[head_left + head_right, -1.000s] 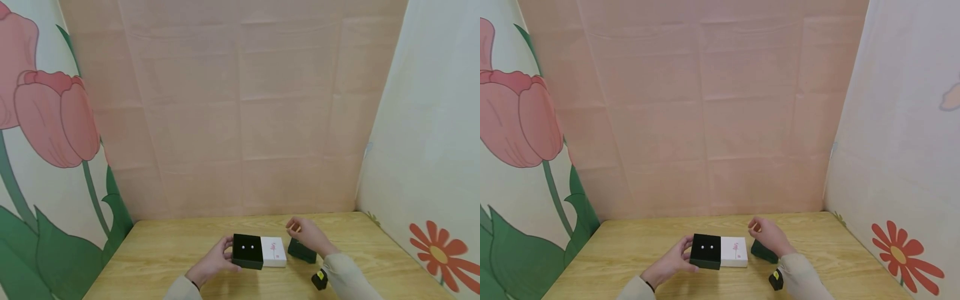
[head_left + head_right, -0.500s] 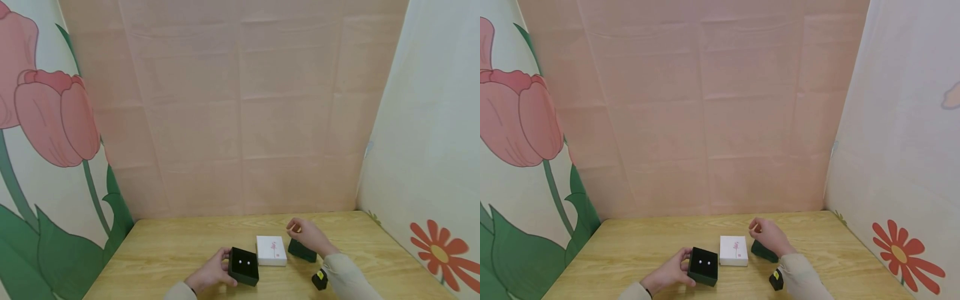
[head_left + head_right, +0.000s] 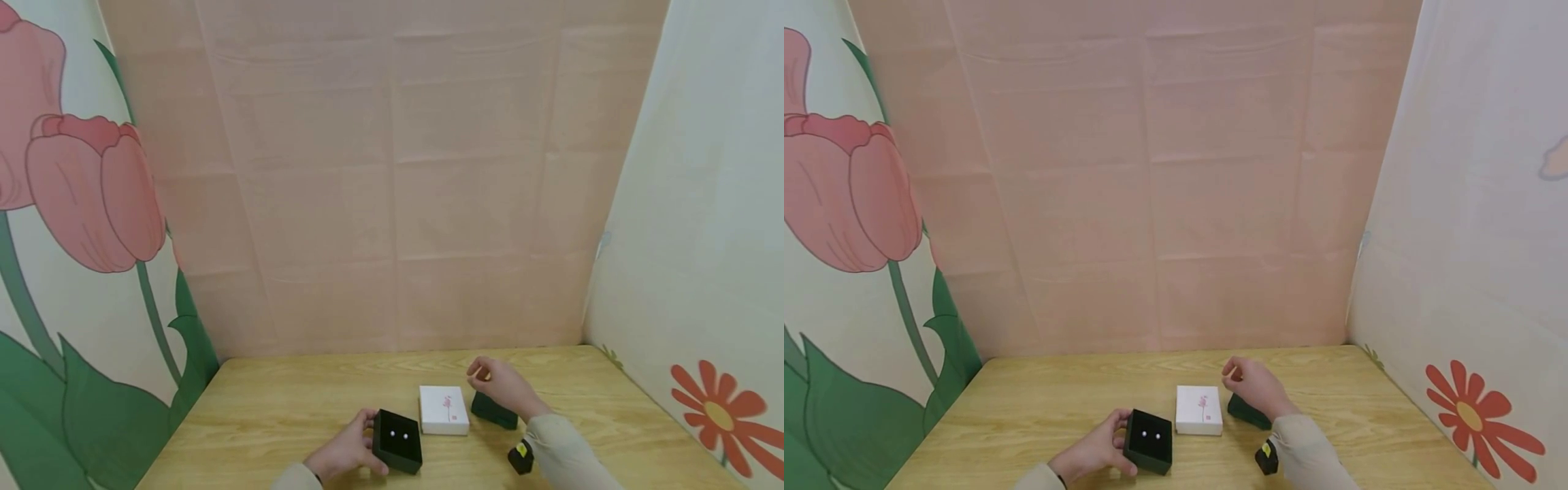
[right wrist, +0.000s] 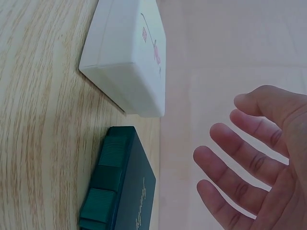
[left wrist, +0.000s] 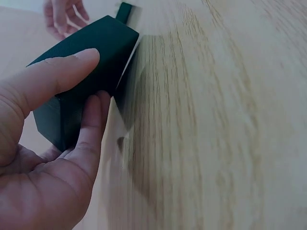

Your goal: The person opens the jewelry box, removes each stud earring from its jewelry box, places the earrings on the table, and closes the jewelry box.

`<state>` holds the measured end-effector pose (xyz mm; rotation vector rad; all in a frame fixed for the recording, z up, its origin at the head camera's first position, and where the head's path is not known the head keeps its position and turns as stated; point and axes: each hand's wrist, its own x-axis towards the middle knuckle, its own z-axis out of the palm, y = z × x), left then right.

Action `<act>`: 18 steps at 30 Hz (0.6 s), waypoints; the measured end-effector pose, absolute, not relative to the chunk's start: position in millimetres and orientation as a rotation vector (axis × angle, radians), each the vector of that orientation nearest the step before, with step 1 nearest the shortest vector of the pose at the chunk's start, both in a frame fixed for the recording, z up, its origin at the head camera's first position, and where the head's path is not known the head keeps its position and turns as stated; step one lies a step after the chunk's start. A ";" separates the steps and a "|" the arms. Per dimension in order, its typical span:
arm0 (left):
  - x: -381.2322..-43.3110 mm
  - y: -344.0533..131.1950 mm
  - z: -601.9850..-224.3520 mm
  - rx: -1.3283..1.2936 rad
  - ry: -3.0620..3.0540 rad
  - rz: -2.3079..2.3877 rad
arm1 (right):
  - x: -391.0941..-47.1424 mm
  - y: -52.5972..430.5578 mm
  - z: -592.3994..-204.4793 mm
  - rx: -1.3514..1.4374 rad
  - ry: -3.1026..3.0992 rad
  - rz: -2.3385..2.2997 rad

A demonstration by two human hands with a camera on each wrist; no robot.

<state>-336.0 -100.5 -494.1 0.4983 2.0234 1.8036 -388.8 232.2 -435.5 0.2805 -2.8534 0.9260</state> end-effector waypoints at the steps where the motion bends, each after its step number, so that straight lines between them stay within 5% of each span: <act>1: -335.8 -100.7 -494.1 0.500 2.020 1.804 | -388.5 232.0 -435.3 0.282 -2.854 0.923; 18: -329.7 -105.8 -483.8 0.528 1.977 1.779 | -388.6 231.9 -434.2 0.263 -2.876 0.902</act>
